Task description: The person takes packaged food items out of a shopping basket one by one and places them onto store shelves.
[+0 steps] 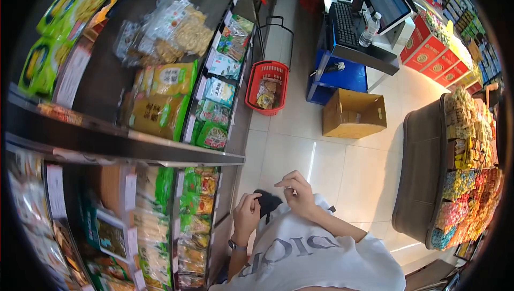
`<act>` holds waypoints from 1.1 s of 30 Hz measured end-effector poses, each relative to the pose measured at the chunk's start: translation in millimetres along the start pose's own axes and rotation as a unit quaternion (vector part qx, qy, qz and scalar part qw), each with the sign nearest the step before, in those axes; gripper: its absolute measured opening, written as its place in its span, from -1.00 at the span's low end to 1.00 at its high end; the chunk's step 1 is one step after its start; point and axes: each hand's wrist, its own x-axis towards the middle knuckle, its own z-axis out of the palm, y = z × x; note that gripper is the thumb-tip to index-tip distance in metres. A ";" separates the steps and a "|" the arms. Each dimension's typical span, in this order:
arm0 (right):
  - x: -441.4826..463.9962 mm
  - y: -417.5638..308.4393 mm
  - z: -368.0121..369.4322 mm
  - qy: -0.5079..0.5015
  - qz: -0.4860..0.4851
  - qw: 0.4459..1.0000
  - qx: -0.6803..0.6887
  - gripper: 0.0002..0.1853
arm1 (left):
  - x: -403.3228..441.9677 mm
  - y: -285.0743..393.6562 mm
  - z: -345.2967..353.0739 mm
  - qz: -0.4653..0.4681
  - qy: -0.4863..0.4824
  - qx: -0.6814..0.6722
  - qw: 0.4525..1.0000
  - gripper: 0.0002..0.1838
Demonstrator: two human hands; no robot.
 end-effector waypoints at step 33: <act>345.1 439.8 -83.6 -0.367 0.557 0.683 -0.296 0.20 | 506.3 -129.6 127.9 -0.151 -0.188 0.079 0.967 -0.73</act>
